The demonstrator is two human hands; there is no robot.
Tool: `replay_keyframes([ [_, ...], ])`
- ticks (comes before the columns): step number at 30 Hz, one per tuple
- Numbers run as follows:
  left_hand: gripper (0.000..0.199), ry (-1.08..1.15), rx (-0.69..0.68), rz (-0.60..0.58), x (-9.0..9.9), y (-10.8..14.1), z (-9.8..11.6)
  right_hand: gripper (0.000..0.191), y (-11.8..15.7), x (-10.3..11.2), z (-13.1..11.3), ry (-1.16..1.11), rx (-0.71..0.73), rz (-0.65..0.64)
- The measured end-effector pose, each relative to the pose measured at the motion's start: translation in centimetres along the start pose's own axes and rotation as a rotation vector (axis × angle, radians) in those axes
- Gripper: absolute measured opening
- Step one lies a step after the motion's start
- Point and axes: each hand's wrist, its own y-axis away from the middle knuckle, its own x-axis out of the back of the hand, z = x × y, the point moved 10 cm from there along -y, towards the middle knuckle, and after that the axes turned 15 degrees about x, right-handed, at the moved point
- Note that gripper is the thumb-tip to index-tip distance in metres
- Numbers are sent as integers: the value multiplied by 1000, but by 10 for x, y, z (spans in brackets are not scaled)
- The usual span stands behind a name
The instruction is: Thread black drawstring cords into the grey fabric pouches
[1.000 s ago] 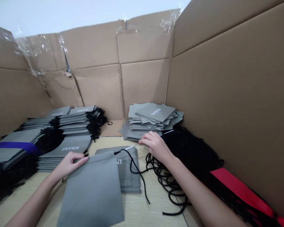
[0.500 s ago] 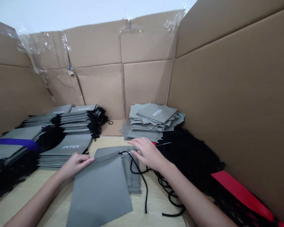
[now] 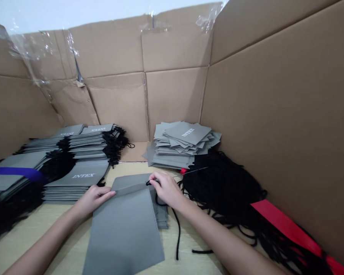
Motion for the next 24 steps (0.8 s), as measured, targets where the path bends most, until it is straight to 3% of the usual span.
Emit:
replay_keyframes([
  [7,44,-50,26,-43,-3,0,-1,29,4,-3,1,-537,-61,-155],
  [13,46,-98,36,-90,-8,-2,-9,34,6,7,13,-752,-84,-66],
  [16,47,-172,40,-76,-6,-1,-9,42,4,14,18,-668,-57,-63],
  [18,47,-263,19,-58,-4,2,-6,41,5,20,22,-485,-53,-108],
  [21,47,-446,-13,-3,1,6,-2,27,10,25,27,-146,-43,-233],
  [24,45,-648,-9,46,5,8,-1,19,14,21,26,50,34,-341],
])
